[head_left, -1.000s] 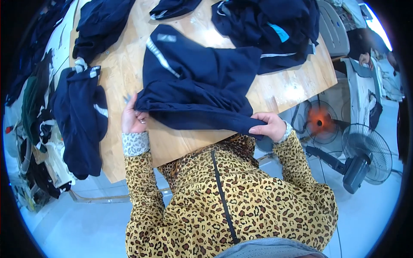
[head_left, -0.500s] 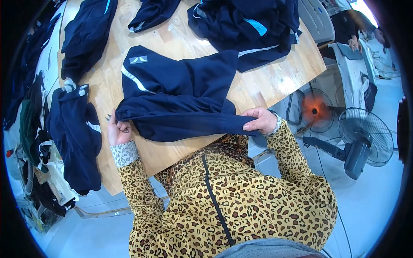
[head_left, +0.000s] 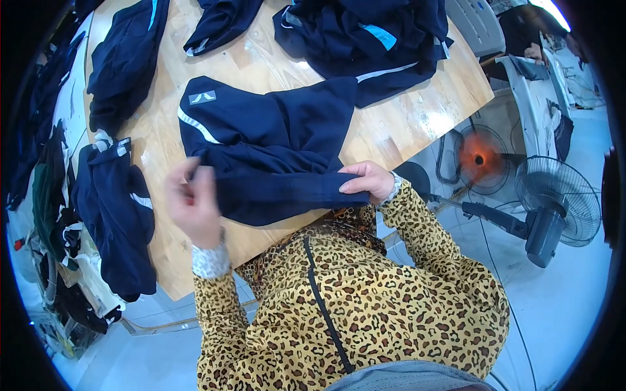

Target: Trimming excess threads from navy blue garments using snips in a textile factory setting.

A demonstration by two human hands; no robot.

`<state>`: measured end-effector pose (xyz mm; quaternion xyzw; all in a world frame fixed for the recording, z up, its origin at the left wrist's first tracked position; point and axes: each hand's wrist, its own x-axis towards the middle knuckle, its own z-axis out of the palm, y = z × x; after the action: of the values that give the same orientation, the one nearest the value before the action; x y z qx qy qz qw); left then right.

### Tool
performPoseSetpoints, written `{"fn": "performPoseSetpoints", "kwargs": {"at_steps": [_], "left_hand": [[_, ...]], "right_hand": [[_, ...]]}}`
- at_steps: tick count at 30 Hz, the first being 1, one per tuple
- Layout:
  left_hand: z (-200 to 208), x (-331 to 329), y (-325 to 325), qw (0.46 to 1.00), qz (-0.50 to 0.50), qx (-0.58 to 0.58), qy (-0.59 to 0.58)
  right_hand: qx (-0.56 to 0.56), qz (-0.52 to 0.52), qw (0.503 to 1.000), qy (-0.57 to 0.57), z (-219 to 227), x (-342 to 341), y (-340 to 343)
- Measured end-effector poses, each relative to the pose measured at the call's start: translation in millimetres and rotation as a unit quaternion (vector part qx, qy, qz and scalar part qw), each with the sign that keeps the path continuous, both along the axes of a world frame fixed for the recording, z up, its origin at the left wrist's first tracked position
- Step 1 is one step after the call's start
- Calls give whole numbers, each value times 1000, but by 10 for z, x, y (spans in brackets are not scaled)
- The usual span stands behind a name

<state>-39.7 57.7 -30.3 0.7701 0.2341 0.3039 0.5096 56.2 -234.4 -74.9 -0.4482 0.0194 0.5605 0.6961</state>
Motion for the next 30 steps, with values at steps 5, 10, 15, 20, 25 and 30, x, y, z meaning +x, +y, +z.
{"fn": "performPoseSetpoints", "kwargs": {"at_steps": [5,10,15,20,25,30], "left_hand": [[94,110,-622,904,-409,50,111],[-152,192,-494,818,-449,-309,184],[-114,229,-540,794,-439,-365,209],[-134,210,-530,758,-401,-443,259],[-142,194,-499,716,-377,-543,224],[-74,165,-467,739,-360,-544,170]], "right_hand": [[-25,12,999,-16,167,1,66],[40,-21,999,-30,175,46,-69],[-106,81,936,-327,297,63,-4],[-278,57,540,-792,724,-187,332],[-232,40,669,-705,404,-297,496],[-128,-36,841,-524,388,-218,432]]}}
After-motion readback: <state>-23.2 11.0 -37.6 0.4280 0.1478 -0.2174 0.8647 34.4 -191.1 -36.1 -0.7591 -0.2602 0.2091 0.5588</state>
